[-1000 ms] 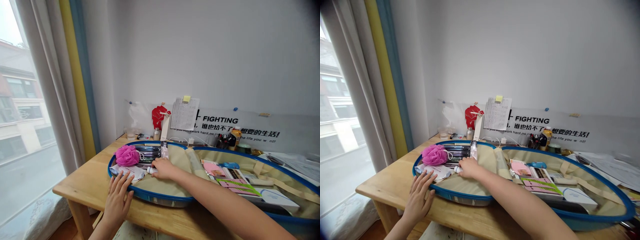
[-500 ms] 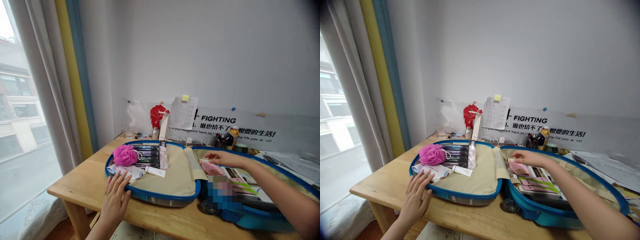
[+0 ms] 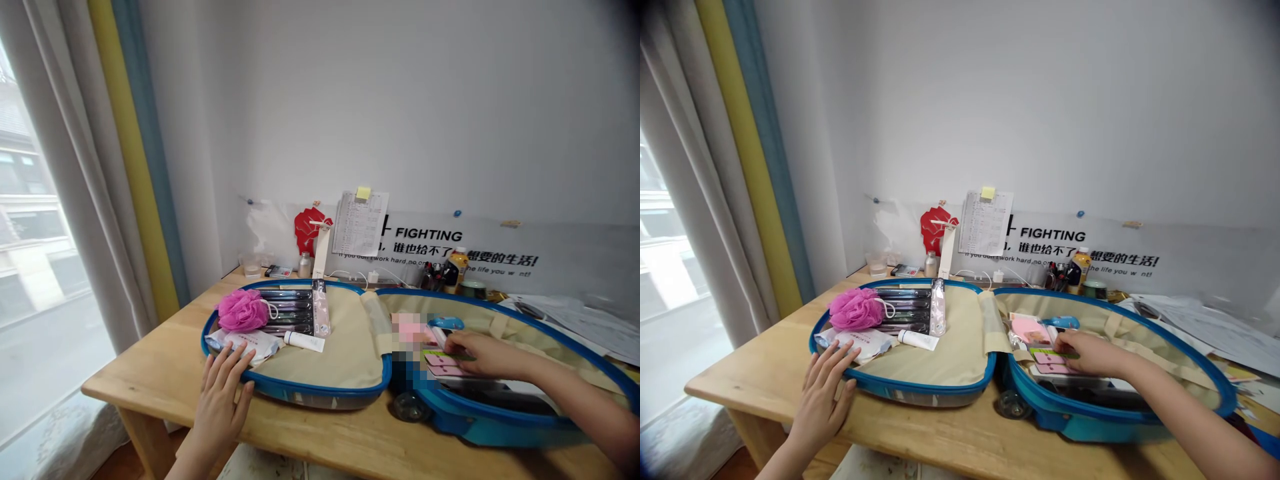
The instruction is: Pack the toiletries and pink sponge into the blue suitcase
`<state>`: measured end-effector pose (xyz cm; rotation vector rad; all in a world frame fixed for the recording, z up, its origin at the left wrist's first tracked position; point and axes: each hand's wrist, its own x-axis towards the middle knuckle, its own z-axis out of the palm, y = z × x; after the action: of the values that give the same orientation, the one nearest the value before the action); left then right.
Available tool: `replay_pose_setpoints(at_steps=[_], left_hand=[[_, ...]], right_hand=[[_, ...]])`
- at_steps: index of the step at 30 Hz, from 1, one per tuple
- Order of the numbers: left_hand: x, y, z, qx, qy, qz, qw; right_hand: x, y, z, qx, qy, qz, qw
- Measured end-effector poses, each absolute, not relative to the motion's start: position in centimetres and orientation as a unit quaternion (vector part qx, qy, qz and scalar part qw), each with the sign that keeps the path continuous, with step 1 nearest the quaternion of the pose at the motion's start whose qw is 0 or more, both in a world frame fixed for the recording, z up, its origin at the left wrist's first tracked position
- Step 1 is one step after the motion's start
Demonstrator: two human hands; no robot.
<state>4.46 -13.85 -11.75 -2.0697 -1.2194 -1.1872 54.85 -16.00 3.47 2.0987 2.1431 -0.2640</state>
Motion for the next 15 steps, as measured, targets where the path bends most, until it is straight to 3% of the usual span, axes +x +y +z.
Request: replay_pose_setpoints(at_steps=[15], left_hand=[[4.6,-13.9,-11.5,-0.754,-0.433,-0.434,0.237]], right_hand=[[54.7,-14.7,2.7,0.699,0.706,-0.086,0.075]])
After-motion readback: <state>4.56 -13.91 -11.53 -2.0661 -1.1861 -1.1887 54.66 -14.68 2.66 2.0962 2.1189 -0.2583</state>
